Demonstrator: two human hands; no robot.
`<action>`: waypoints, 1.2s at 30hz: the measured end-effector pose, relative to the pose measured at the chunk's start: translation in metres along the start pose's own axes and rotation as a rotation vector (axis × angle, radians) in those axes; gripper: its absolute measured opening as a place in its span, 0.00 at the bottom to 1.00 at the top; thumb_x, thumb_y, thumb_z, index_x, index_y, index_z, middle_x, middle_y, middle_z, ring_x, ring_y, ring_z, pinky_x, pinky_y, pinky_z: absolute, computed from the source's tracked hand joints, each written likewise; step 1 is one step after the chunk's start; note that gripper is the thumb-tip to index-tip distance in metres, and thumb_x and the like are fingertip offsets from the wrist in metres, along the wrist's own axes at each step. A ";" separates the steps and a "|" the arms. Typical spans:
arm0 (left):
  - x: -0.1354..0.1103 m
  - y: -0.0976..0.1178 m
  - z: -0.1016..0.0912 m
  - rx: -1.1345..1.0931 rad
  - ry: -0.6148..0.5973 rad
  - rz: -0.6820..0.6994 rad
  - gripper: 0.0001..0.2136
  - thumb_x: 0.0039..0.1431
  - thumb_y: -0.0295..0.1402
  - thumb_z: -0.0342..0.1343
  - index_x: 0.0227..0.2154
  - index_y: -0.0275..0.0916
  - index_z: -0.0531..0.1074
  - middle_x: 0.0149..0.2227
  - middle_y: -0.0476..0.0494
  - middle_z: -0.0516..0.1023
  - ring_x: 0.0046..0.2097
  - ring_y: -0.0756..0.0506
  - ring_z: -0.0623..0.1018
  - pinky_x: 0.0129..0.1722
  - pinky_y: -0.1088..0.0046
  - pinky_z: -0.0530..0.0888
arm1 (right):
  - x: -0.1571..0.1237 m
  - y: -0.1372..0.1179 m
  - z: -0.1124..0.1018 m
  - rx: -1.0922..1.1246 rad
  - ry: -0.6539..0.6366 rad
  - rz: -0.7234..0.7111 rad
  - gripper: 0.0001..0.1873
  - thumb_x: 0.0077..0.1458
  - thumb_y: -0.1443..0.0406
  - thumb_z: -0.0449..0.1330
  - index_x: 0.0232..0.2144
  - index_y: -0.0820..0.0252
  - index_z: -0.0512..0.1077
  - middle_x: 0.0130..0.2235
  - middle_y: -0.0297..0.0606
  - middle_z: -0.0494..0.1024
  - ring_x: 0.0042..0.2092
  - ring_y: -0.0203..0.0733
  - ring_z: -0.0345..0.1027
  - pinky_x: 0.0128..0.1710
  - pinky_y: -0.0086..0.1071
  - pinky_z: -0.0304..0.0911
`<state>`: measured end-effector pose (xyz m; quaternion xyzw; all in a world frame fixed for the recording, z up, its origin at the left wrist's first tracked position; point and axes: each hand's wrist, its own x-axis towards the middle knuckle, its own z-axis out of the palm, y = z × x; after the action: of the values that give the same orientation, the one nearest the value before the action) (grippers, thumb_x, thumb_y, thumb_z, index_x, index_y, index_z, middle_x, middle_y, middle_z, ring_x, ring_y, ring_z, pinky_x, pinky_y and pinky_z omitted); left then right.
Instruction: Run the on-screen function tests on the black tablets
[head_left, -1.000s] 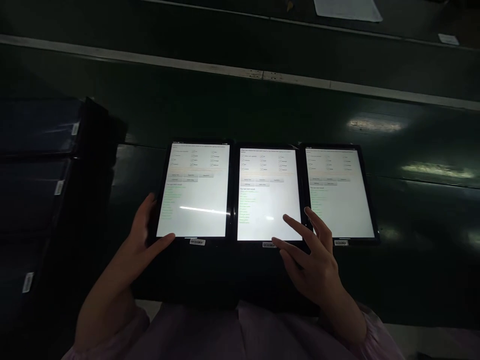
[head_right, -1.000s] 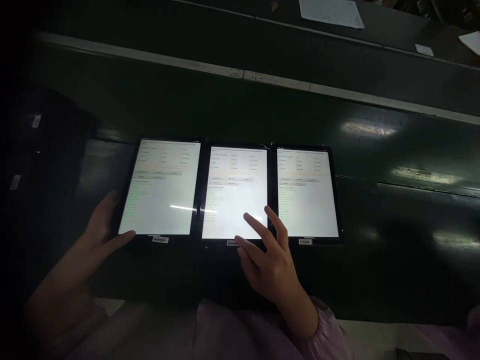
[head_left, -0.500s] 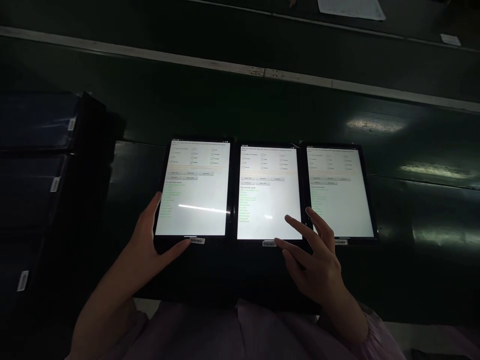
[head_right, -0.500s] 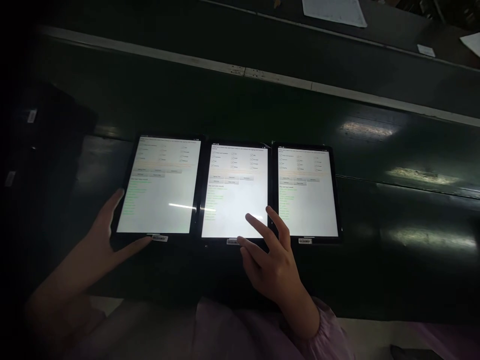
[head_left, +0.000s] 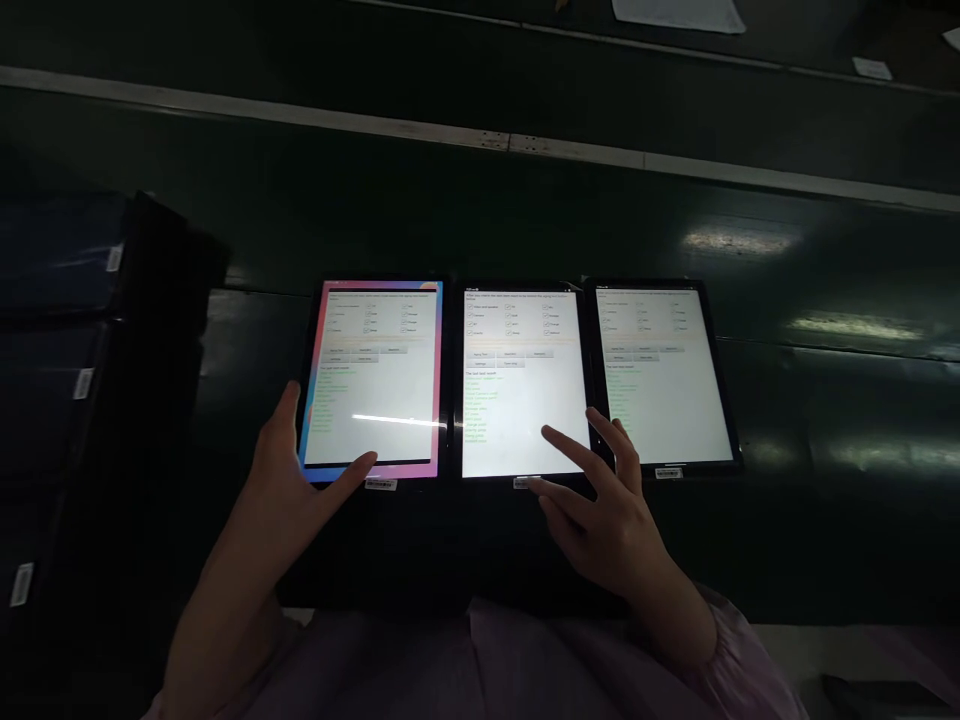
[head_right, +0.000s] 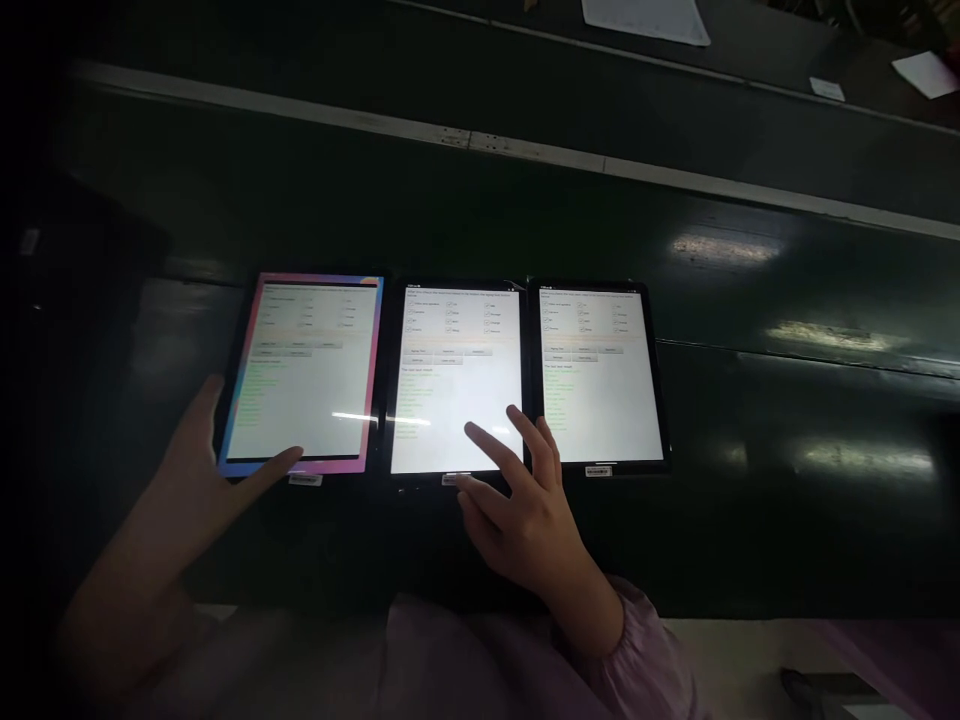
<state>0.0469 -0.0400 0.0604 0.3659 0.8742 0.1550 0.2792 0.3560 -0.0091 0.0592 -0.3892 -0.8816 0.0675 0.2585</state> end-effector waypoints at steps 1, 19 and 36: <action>0.000 0.001 0.000 0.002 -0.002 -0.006 0.65 0.39 0.63 0.60 0.77 0.31 0.47 0.80 0.30 0.49 0.78 0.22 0.54 0.72 0.33 0.58 | -0.001 -0.001 0.003 -0.015 0.010 0.032 0.10 0.68 0.68 0.60 0.41 0.52 0.83 0.60 0.41 0.81 0.76 0.60 0.55 0.69 0.66 0.65; 0.006 -0.010 -0.010 -0.154 0.028 -0.061 0.57 0.46 0.56 0.59 0.78 0.38 0.50 0.77 0.35 0.59 0.74 0.26 0.64 0.73 0.41 0.60 | -0.044 0.064 -0.062 -0.306 0.227 0.127 0.11 0.65 0.73 0.64 0.33 0.53 0.82 0.51 0.42 0.84 0.69 0.69 0.65 0.52 0.57 0.74; -0.002 0.005 -0.014 -0.247 0.018 -0.185 0.50 0.50 0.51 0.59 0.76 0.42 0.55 0.77 0.37 0.61 0.75 0.31 0.64 0.74 0.46 0.59 | -0.039 0.077 -0.043 -0.344 0.361 0.227 0.12 0.70 0.67 0.61 0.37 0.55 0.85 0.53 0.45 0.85 0.66 0.68 0.70 0.56 0.59 0.72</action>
<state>0.0425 -0.0389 0.0748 0.2453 0.8810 0.2382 0.3271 0.4498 0.0121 0.0563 -0.5296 -0.7704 -0.1250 0.3322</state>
